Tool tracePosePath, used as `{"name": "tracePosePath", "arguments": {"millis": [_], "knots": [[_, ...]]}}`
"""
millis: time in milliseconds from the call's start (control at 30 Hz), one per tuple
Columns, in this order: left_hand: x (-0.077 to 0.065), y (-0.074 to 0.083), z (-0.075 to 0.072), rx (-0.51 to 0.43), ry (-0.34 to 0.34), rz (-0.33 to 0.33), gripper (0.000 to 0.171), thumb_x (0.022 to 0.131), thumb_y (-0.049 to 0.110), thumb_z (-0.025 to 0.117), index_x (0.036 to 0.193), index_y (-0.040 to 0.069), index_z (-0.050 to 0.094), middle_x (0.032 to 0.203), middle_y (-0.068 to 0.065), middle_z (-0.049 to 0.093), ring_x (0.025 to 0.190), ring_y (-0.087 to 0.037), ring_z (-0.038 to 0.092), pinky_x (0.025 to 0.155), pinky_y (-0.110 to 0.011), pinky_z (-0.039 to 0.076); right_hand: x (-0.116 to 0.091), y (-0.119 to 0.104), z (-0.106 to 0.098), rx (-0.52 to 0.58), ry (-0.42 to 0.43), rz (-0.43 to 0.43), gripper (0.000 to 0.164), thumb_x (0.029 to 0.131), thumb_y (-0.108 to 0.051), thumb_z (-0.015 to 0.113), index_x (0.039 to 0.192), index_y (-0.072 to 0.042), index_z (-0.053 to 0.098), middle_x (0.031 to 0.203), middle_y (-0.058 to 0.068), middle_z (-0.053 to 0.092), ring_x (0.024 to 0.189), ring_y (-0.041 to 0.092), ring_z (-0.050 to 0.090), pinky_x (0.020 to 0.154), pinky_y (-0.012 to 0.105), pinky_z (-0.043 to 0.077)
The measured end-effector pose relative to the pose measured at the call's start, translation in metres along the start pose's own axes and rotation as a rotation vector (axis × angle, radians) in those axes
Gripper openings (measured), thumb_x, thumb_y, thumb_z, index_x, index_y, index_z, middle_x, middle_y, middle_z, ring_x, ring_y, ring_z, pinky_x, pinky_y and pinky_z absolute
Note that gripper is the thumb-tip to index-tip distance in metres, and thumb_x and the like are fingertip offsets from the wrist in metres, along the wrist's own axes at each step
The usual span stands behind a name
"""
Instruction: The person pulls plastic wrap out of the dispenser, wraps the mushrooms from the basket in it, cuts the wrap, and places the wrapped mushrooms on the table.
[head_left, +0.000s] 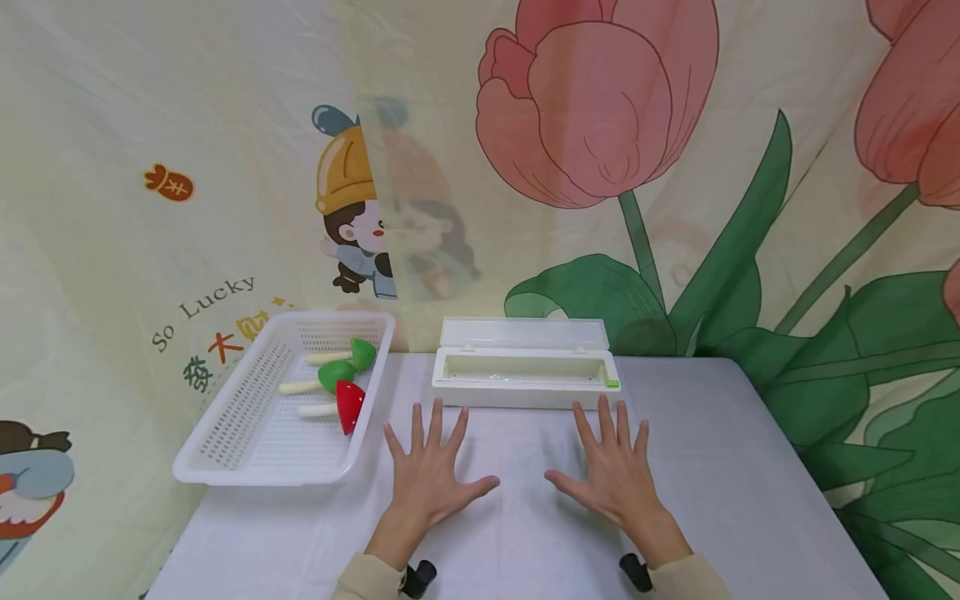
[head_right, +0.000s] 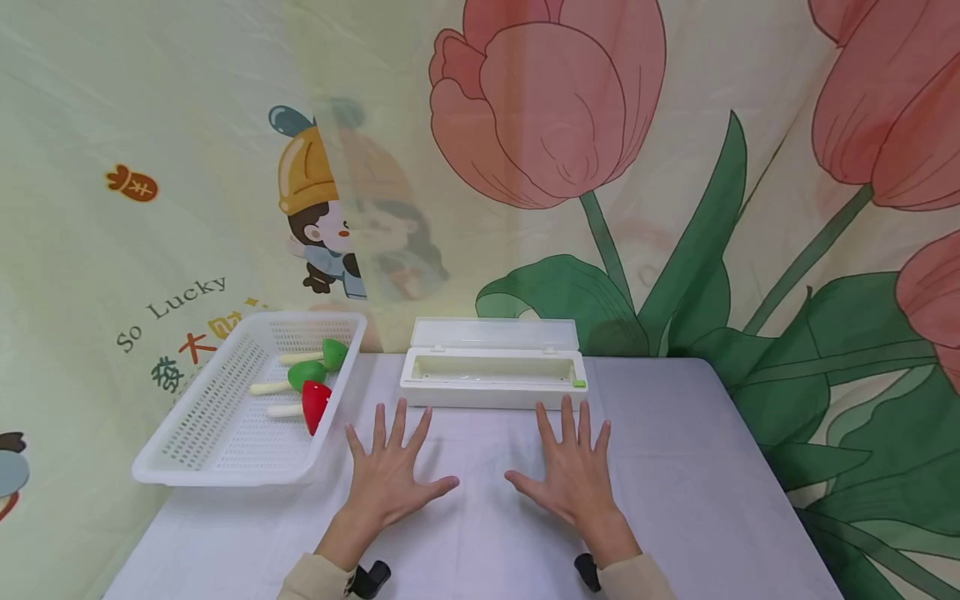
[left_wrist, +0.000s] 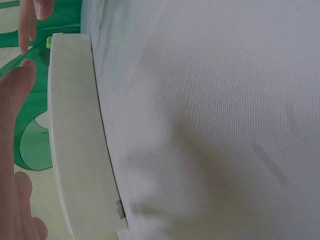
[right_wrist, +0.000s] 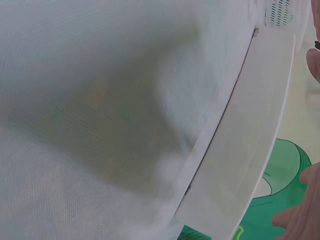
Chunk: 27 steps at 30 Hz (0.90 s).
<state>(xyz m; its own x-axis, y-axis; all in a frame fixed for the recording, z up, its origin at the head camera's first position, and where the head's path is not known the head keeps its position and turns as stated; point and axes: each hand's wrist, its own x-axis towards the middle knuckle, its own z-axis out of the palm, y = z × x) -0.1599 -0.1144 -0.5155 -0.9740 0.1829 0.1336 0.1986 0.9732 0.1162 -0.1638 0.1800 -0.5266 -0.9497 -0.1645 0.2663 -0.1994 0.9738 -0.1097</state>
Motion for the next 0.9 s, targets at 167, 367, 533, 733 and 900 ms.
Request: {"name": "tracePosePath", "arguments": {"millis": [167, 367, 533, 733, 900], "knots": [[0.0010, -0.0005, 0.0006, -0.005, -0.003, 0.002, 0.111, 0.074, 0.098, 0.042, 0.164, 0.035, 0.024, 0.174, -0.010, 0.007, 0.159, -0.046, -0.002, 0.112, -0.083, -0.005, -0.0008, 0.0004, 0.0006, 0.012, 0.042, -0.014, 0.115, 0.074, -0.089, 0.058, 0.161, -0.017, 0.035, 0.166, 0.027, 0.024, 0.152, 0.055, 0.020, 0.112, 0.082, 0.015], [0.0014, -0.0003, 0.0013, 0.000, 0.013, 0.000, 0.110, 0.074, 0.097, 0.044, 0.163, 0.036, 0.026, 0.174, -0.010, 0.010, 0.159, -0.046, 0.001, 0.112, -0.083, -0.005, -0.0008, -0.0001, 0.0011, 0.009, 0.049, -0.016, 0.115, 0.074, -0.090, 0.057, 0.160, -0.016, 0.036, 0.166, 0.027, 0.025, 0.151, 0.056, 0.021, 0.111, 0.083, 0.016], [0.0009, -0.0005, 0.0017, -0.016, 0.008, 0.003, 0.110, 0.074, 0.098, 0.042, 0.163, 0.037, 0.025, 0.174, -0.010, 0.008, 0.159, -0.046, -0.001, 0.111, -0.083, -0.008, 0.0001, -0.0019, -0.0011, -0.004, 0.011, -0.003, 0.116, 0.075, -0.089, 0.058, 0.162, -0.015, 0.034, 0.168, 0.026, 0.021, 0.153, 0.054, 0.017, 0.113, 0.082, 0.013], [0.0029, -0.0054, -0.0027, -0.010, 0.034, -0.008, 0.108, 0.076, 0.096, 0.043, 0.163, 0.036, 0.025, 0.174, -0.009, 0.008, 0.158, -0.047, 0.001, 0.112, -0.083, -0.006, 0.0021, -0.0056, -0.0056, -0.001, 0.011, -0.033, 0.114, 0.076, -0.086, 0.061, 0.162, -0.016, 0.034, 0.168, 0.027, 0.020, 0.154, 0.053, 0.017, 0.114, 0.082, 0.012], [0.0027, -0.0089, -0.0054, 0.000, 0.017, -0.013, 0.109, 0.075, 0.097, 0.042, 0.164, 0.036, 0.023, 0.174, -0.009, 0.006, 0.159, -0.046, -0.001, 0.112, -0.082, -0.008, 0.0017, -0.0078, -0.0076, -0.012, 0.021, -0.053, 0.114, 0.075, -0.084, 0.064, 0.161, -0.016, 0.036, 0.167, 0.027, 0.021, 0.154, 0.053, 0.018, 0.114, 0.081, 0.014]]}}
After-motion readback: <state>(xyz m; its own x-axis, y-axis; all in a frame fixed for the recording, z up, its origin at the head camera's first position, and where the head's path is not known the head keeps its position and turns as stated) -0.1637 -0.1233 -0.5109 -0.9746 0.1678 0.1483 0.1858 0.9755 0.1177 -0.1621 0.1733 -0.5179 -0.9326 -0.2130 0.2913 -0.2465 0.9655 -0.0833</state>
